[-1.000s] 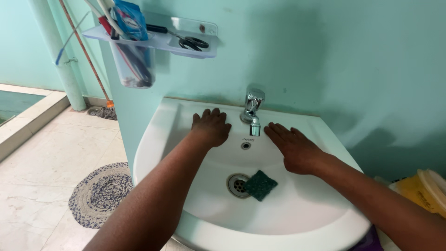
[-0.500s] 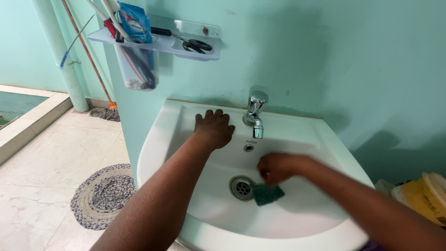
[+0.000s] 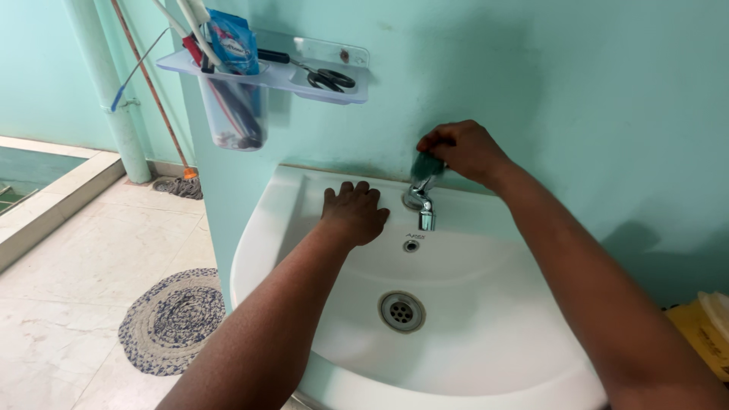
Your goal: The person scrubs a white bathroom sink with a green sponge, repeatedly wiping the basin, faucet, and drain area. The person occasionally rinses the sponge under running water and continues scrubbing different sections of the sink throughout the clip.
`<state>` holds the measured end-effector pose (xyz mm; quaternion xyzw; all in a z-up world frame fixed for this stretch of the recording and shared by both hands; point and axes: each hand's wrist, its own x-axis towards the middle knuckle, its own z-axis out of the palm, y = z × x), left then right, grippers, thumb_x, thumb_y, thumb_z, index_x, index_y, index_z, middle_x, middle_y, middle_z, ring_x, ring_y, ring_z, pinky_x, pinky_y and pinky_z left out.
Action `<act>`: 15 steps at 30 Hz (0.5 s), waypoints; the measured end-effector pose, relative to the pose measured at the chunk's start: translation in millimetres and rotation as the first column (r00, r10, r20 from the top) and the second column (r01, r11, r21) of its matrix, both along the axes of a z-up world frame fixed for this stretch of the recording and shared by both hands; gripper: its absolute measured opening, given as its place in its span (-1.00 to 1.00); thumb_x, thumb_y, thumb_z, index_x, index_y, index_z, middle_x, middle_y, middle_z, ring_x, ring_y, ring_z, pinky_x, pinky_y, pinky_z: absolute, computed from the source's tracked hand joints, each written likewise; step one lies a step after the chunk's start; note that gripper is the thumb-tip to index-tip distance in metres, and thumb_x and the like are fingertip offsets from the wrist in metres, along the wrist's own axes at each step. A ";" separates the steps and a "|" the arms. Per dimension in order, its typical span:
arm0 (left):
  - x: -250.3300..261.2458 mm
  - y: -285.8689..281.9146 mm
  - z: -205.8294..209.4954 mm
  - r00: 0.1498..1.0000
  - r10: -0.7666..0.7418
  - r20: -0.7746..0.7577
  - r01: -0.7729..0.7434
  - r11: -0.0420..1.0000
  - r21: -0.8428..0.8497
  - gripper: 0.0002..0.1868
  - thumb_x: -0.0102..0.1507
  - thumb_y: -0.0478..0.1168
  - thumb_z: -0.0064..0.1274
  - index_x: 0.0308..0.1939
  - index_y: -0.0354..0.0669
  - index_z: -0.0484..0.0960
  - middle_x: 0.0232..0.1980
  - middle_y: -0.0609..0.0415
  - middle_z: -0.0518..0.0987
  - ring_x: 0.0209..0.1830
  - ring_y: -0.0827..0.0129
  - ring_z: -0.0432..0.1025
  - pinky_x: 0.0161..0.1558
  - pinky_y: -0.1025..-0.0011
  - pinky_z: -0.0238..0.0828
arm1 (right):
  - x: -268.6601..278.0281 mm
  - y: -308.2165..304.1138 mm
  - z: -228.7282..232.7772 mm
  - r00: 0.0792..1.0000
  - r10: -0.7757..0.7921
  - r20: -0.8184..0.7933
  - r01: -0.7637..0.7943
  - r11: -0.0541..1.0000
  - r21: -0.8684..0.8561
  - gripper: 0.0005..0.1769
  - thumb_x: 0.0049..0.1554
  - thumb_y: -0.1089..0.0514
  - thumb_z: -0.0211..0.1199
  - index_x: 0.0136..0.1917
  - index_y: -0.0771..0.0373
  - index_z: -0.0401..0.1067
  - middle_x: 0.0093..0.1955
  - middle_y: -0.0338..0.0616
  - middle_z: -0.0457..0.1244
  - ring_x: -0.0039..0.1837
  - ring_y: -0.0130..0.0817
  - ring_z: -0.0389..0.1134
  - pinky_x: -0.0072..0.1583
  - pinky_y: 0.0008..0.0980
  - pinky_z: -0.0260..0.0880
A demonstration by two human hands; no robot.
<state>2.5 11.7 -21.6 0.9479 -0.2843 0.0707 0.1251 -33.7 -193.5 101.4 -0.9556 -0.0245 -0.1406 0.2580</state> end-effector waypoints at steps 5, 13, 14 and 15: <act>0.7 -1.8 -1.4 1.000 0.009 -0.008 -0.009 1.000 0.006 -0.49 0.39 0.12 -0.22 0.27 -0.07 0.48 0.35 0.09 0.38 0.41 0.16 0.18 0.34 -0.05 0.08 | 14.9 -13.0 -9.3 0.998 -0.062 0.033 0.069 0.923 -0.379 -0.62 0.14 0.30 0.10 0.16 0.11 0.59 0.28 -0.10 0.33 0.22 -0.16 0.39 0.27 -0.21 0.39; 0.1 -6.0 -3.2 1.000 0.013 -0.013 -0.013 1.000 0.012 -0.50 0.41 0.10 -0.26 0.28 -0.09 0.48 0.34 0.06 0.37 0.40 0.14 0.18 0.33 -0.08 0.09 | -9.6 -0.5 8.7 0.959 -0.244 -0.142 0.155 0.876 -0.457 -0.65 0.23 -0.09 0.18 0.19 0.04 0.58 0.14 -0.10 0.42 0.14 -0.16 0.40 0.23 -0.12 0.39; 0.4 -6.0 -3.1 1.000 0.014 -0.011 -0.014 1.000 0.015 -0.50 0.41 0.10 -0.26 0.28 -0.09 0.47 0.34 0.06 0.36 0.40 0.14 0.18 0.32 -0.09 0.09 | -7.8 -2.0 13.6 0.968 -0.215 -0.130 0.137 0.884 -0.446 -0.64 0.23 -0.07 0.19 0.17 0.09 0.59 0.11 -0.07 0.43 0.11 -0.16 0.40 0.21 -0.13 0.39; 0.6 -5.8 -2.7 1.000 0.015 -0.009 -0.015 1.000 0.018 -0.49 0.41 0.10 -0.26 0.29 -0.09 0.46 0.34 0.06 0.36 0.39 0.13 0.18 0.32 -0.09 0.09 | -4.3 -6.1 22.5 0.975 -0.187 -0.118 0.119 0.892 -0.435 -0.64 0.23 -0.06 0.19 0.16 0.14 0.60 0.07 -0.03 0.44 0.08 -0.16 0.40 0.19 -0.15 0.39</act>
